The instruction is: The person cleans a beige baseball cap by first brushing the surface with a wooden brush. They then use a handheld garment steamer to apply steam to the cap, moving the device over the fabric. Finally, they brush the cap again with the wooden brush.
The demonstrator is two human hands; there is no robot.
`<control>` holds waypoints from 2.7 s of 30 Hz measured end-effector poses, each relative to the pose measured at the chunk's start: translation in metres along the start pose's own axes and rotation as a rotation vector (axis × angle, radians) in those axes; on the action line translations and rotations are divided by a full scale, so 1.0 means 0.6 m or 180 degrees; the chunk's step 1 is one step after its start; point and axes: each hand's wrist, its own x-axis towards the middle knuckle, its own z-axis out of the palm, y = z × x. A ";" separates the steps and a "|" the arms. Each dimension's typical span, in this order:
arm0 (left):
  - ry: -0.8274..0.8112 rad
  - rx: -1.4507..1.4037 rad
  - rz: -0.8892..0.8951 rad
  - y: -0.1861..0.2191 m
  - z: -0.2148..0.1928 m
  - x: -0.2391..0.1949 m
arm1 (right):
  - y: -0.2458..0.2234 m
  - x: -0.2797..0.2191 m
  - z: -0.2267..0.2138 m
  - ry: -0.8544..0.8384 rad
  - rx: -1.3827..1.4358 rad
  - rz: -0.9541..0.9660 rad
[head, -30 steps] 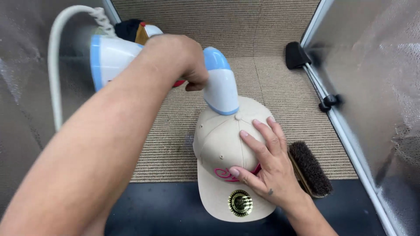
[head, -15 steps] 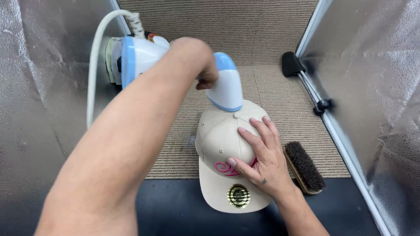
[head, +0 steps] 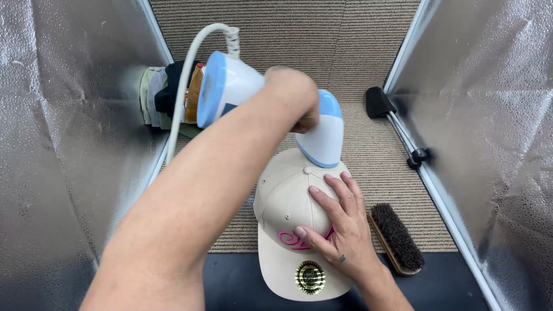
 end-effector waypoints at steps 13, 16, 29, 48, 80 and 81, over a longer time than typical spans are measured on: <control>0.0040 0.0091 0.0112 0.052 -0.029 0.033 | 0.002 0.000 -0.003 -0.0084 0.0016 0.0070; -0.0008 0.0149 0.0155 0.040 -0.025 0.020 | 0.005 0.002 -0.004 -0.0056 -0.0095 0.0008; -0.0296 -0.0450 -0.0466 -0.071 0.046 -0.005 | 0.003 0.000 0.000 0.0049 -0.0011 -0.0027; -0.0128 -0.0732 -0.0495 -0.114 0.114 -0.035 | 0.013 -0.007 0.005 0.0096 0.0019 -0.0065; 0.0769 -0.1051 -0.0294 -0.110 0.218 -0.110 | 0.048 0.078 -0.010 -0.0519 0.0011 0.0670; 0.0750 -0.0991 -0.0303 -0.114 0.232 -0.119 | 0.048 0.077 -0.009 -0.0533 0.0342 0.0694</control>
